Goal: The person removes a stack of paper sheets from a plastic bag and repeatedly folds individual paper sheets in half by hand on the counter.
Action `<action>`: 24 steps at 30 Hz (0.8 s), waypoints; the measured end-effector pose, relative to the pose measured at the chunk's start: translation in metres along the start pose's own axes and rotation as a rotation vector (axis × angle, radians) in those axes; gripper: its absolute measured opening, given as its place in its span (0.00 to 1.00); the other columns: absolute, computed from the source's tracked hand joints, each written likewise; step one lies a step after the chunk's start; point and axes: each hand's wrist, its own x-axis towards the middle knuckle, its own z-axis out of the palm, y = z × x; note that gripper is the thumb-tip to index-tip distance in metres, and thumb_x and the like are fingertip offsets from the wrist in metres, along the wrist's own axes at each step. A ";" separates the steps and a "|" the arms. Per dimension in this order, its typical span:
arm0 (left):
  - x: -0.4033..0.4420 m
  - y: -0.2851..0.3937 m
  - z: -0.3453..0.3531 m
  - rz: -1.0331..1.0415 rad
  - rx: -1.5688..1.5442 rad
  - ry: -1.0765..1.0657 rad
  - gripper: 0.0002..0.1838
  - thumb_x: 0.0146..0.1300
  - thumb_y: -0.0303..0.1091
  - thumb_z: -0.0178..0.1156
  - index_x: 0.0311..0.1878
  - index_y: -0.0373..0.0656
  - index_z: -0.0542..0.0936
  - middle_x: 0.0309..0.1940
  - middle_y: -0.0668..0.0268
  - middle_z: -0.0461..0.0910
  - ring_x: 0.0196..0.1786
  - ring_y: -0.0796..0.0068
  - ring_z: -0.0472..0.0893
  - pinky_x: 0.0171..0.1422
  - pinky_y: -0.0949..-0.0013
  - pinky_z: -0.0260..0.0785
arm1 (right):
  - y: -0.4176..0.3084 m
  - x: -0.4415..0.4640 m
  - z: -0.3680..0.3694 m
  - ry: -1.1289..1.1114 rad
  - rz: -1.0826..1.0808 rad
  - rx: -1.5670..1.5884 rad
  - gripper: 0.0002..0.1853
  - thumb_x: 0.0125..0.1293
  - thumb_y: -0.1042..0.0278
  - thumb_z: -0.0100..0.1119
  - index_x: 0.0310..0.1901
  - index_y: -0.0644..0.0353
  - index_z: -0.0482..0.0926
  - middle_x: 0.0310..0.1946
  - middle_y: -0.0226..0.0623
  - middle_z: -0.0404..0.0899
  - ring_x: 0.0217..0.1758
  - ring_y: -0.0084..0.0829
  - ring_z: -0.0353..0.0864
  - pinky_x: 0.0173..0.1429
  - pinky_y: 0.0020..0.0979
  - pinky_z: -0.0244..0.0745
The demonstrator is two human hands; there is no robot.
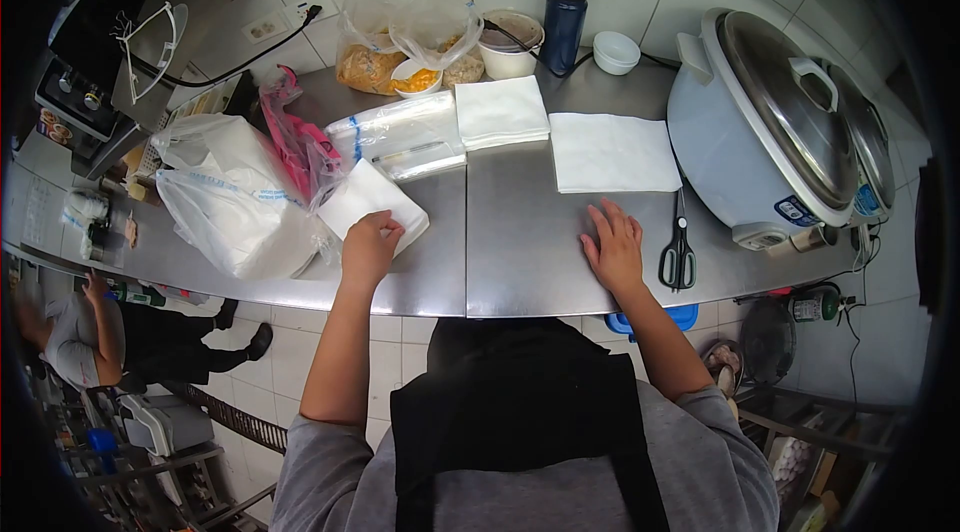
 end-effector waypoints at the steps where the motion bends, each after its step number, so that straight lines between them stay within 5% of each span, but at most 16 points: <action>1: 0.000 0.000 0.000 -0.006 -0.008 -0.002 0.07 0.57 0.32 0.68 0.35 0.38 0.85 0.51 0.53 0.84 0.51 0.53 0.83 0.57 0.61 0.73 | 0.000 0.000 0.000 0.004 -0.003 -0.002 0.28 0.62 0.58 0.64 0.64 0.52 0.71 0.67 0.39 0.66 0.70 0.42 0.65 0.72 0.51 0.55; 12: -0.002 0.005 0.005 -0.025 0.023 0.014 0.07 0.60 0.30 0.63 0.39 0.37 0.81 0.49 0.54 0.84 0.48 0.52 0.82 0.54 0.58 0.74 | -0.008 0.000 -0.001 0.025 -0.053 0.004 0.28 0.62 0.59 0.65 0.64 0.52 0.71 0.68 0.39 0.66 0.71 0.42 0.64 0.71 0.51 0.55; 17: -0.037 0.078 0.029 0.471 0.341 0.131 0.07 0.57 0.28 0.58 0.39 0.41 0.73 0.32 0.60 0.75 0.38 0.58 0.77 0.43 0.57 0.73 | -0.098 0.012 -0.033 0.034 -0.035 0.505 0.31 0.59 0.63 0.67 0.65 0.53 0.70 0.68 0.42 0.64 0.71 0.47 0.63 0.69 0.49 0.58; 21: -0.064 0.128 0.025 0.548 0.099 -0.046 0.05 0.65 0.31 0.59 0.41 0.44 0.74 0.27 0.61 0.77 0.27 0.61 0.80 0.32 0.59 0.72 | -0.128 0.032 -0.068 -0.075 -0.030 0.599 0.29 0.58 0.68 0.67 0.63 0.53 0.72 0.67 0.42 0.67 0.68 0.45 0.68 0.67 0.47 0.61; 23: -0.062 0.133 0.014 0.530 -0.001 -0.092 0.06 0.65 0.32 0.59 0.42 0.44 0.74 0.26 0.60 0.78 0.26 0.60 0.80 0.31 0.60 0.71 | -0.105 0.034 -0.076 -0.452 0.032 0.489 0.25 0.57 0.70 0.67 0.58 0.53 0.75 0.60 0.42 0.74 0.60 0.42 0.76 0.64 0.44 0.65; 24: -0.060 0.134 0.010 0.502 -0.100 -0.131 0.06 0.66 0.32 0.60 0.43 0.44 0.74 0.25 0.60 0.79 0.25 0.59 0.80 0.31 0.60 0.71 | -0.092 0.032 -0.078 -0.415 0.043 0.522 0.21 0.55 0.76 0.65 0.53 0.55 0.77 0.46 0.39 0.81 0.48 0.41 0.82 0.54 0.37 0.74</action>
